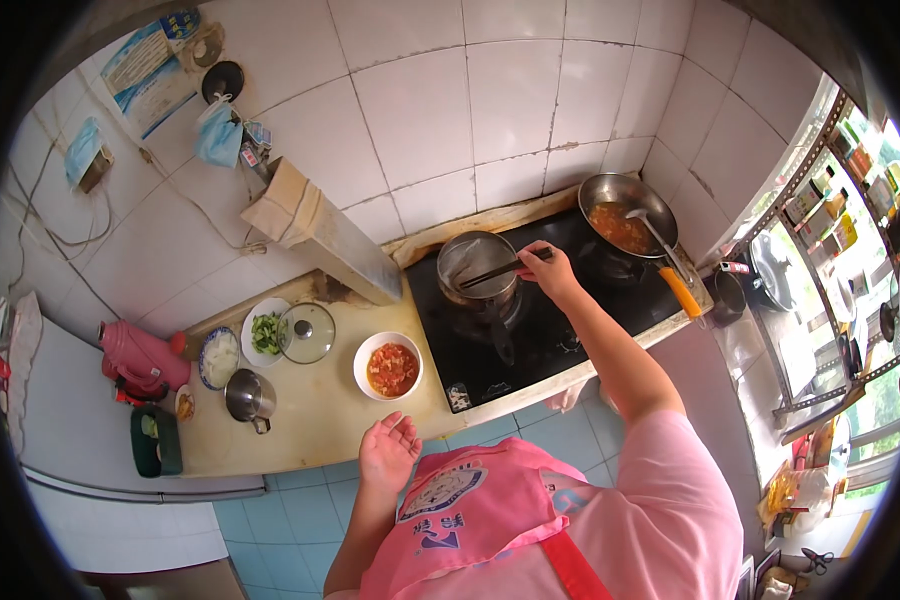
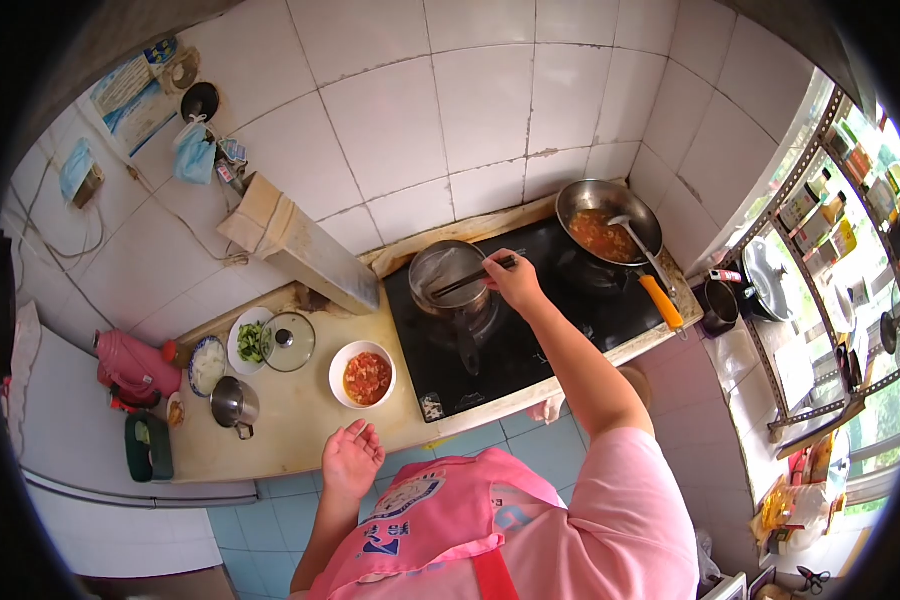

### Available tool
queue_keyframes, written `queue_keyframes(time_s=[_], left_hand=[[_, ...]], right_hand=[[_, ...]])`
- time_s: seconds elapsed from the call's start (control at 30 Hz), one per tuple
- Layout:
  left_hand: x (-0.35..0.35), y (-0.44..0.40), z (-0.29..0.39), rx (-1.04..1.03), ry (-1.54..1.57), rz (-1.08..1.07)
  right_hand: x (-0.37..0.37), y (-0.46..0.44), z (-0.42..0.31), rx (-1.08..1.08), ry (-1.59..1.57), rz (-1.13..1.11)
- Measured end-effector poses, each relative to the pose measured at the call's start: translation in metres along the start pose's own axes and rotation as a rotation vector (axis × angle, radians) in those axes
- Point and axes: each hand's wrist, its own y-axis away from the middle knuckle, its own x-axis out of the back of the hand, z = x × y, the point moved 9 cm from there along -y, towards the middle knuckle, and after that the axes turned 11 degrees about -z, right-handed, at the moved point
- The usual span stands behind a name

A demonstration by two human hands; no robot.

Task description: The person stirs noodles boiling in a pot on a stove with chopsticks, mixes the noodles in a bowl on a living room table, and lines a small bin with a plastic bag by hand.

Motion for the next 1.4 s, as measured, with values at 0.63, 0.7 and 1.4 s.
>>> queue_keyframes(time_s=[0.63, 0.7, 1.4], left_hand=[[0.003, 0.007, 0.004, -0.030, 0.006, 0.019], [0.004, 0.007, 0.003, -0.033, 0.008, 0.018], [-0.001, -0.002, 0.001, -0.010, -0.008, 0.022]], right_hand=[[0.009, -0.027, -0.012, 0.278, 0.206, 0.099], [0.009, -0.027, -0.022, 0.352, 0.176, 0.124], [0.001, 0.016, -0.052, 0.525, 0.786, 0.014]])
